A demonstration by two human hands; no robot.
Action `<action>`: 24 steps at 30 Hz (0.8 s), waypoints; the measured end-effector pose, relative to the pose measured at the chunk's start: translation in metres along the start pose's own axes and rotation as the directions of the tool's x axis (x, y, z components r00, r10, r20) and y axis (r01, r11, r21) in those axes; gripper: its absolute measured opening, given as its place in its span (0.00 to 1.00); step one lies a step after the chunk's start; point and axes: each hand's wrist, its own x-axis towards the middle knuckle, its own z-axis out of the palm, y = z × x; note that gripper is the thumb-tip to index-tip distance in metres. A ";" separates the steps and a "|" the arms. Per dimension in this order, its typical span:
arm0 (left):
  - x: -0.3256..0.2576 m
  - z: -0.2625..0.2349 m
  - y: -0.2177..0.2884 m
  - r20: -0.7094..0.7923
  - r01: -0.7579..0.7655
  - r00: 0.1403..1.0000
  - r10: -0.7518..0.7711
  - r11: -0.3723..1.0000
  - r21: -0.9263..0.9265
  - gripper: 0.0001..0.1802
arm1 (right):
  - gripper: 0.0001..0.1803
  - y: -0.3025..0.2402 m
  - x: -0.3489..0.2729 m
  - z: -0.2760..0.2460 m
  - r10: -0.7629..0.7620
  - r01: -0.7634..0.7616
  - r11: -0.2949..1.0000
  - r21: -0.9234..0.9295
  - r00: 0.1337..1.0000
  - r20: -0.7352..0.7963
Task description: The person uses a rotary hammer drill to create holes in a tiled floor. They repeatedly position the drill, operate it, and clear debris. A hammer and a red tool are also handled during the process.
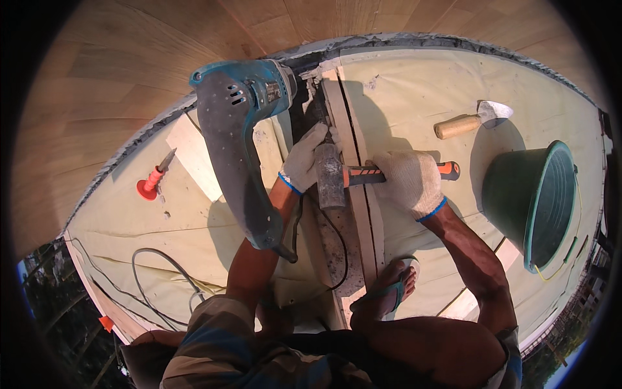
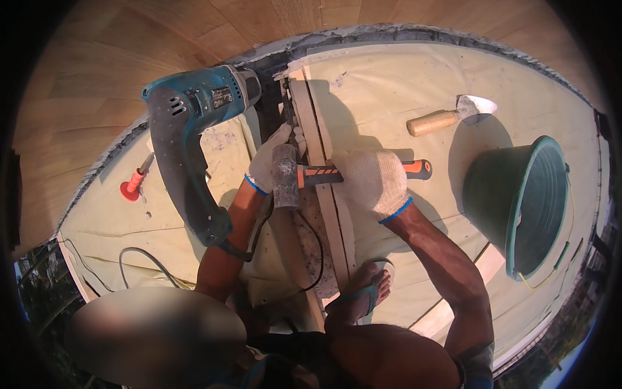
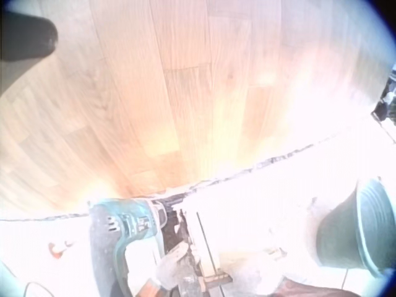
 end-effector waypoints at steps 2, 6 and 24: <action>-0.002 0.000 0.004 -0.010 -0.015 1.000 0.015 0.999 0.047 0.17 | 0.16 -0.009 -0.007 -0.017 -0.067 0.070 0.997 0.033 0.994 -0.081; 0.001 -0.005 0.007 -0.088 -0.045 0.995 0.053 0.994 0.101 0.18 | 0.16 -0.011 -0.036 -0.027 -0.224 0.244 0.956 0.162 0.965 -0.134; 0.008 0.006 0.006 -0.191 -0.018 0.975 0.115 0.894 0.448 0.23 | 0.17 0.005 -0.008 0.008 -0.004 -0.001 0.999 0.054 0.995 0.097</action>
